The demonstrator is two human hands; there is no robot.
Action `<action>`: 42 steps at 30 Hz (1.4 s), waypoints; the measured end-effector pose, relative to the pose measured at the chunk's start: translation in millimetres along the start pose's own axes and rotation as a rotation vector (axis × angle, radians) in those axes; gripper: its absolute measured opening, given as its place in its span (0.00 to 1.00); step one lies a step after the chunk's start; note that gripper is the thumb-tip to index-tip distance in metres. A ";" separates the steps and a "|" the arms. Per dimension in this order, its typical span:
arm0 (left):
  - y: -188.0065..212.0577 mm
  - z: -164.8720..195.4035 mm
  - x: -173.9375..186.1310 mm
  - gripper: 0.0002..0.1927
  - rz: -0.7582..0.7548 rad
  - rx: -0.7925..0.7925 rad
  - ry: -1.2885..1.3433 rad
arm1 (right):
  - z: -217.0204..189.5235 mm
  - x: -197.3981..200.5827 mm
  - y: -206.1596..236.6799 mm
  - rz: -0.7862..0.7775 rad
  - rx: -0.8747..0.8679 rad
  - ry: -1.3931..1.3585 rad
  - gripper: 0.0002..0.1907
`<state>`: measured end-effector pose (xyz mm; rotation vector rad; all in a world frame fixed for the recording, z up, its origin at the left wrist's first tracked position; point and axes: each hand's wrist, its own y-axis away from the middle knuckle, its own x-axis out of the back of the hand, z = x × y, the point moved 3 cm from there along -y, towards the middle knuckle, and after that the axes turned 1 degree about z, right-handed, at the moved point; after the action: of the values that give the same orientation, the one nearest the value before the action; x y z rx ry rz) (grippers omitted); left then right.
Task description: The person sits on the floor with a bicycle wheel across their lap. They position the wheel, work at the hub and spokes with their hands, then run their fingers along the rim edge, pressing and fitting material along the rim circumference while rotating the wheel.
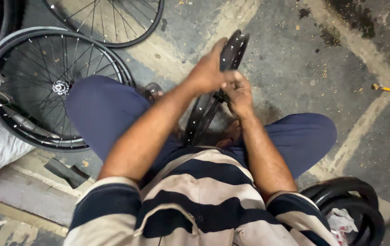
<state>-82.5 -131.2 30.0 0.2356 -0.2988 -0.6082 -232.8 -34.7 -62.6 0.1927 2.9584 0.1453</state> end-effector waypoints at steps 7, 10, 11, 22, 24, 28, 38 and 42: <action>55.4 -15.8 -7.3 0.49 0.131 -0.252 -0.004 | -15.0 9.3 9.3 0.220 0.112 -0.029 0.11; 90.1 -26.8 -20.7 0.50 0.181 -0.309 -0.004 | -11.5 1.8 15.3 0.180 -0.062 0.141 0.13; 96.4 -29.1 -21.7 0.49 0.202 -0.315 -0.003 | -9.5 -4.1 15.2 0.141 -0.084 0.065 0.12; 101.6 -35.5 -23.2 0.56 0.209 -0.421 0.016 | -5.0 -20.7 11.3 0.010 -0.114 -0.391 0.12; 102.9 -37.1 -27.2 0.57 0.187 -0.443 -0.014 | -6.0 -25.4 10.0 0.014 -0.017 -0.169 0.17; 102.9 -40.0 -28.3 0.59 0.192 -0.384 -0.018 | 0.6 -29.0 13.5 0.017 -0.170 -0.094 0.21; 99.4 -40.4 -27.1 0.60 0.219 -0.399 -0.010 | 11.7 -30.0 8.7 0.095 -0.108 -0.066 0.14; 99.7 -45.2 -23.0 0.60 0.236 -0.374 -0.017 | -11.5 -34.9 16.2 -0.137 -0.161 -0.451 0.21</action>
<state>-32.8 -32.4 13.4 -0.1638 -0.2203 -0.4219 -198.8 -24.5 -43.8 -0.0015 2.4868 0.2790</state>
